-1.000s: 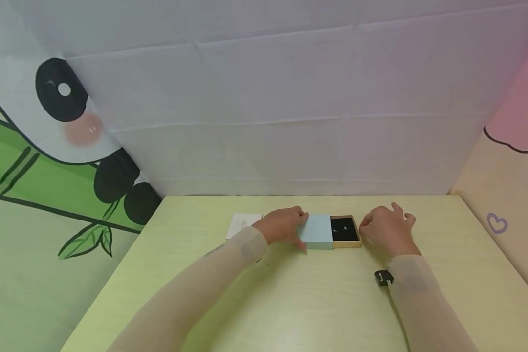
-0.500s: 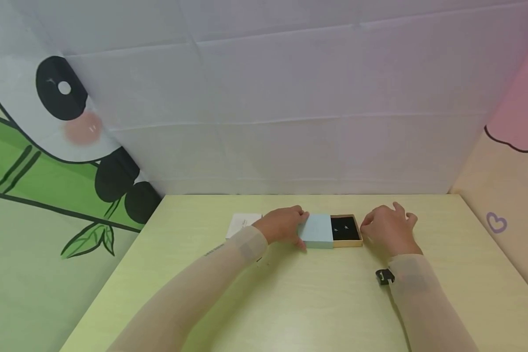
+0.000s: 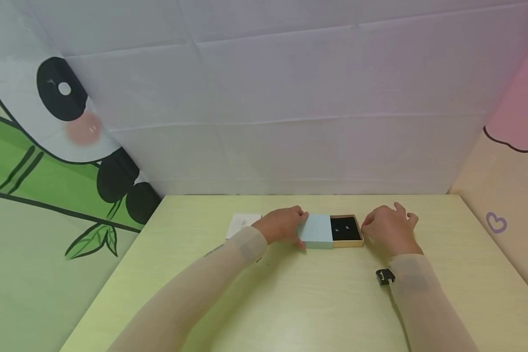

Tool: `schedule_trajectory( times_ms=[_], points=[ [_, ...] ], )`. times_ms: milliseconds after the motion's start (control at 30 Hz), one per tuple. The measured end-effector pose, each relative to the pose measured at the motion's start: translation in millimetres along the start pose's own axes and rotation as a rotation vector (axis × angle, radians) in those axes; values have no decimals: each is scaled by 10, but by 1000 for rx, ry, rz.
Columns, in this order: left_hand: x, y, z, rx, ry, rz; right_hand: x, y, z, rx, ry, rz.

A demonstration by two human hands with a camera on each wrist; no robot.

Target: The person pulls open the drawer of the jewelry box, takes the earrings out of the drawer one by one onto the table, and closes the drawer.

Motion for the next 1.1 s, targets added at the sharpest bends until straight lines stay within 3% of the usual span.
schedule_trajectory(
  times_ms=[567, 867, 1100],
  points=[
    [21, 82, -12, 29, -7, 39, -97, 92, -65, -3, -13, 20],
    [-87, -71, -168, -13, 0, 0, -35, -138, -243, -8, -25, -4],
    [-160, -79, -158, -42, -23, -16, -109, -209, -330, 3, -21, 5]
  ],
)
Point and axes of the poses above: each hand's wrist, its own x-axis towards the middle knuckle, its own z-axis out of the palm, y = z × x, the point moved 8 cm from there along x, towards the middle knuckle, and after that the axes turned 2 degrees about x, right-handed, at the moved point
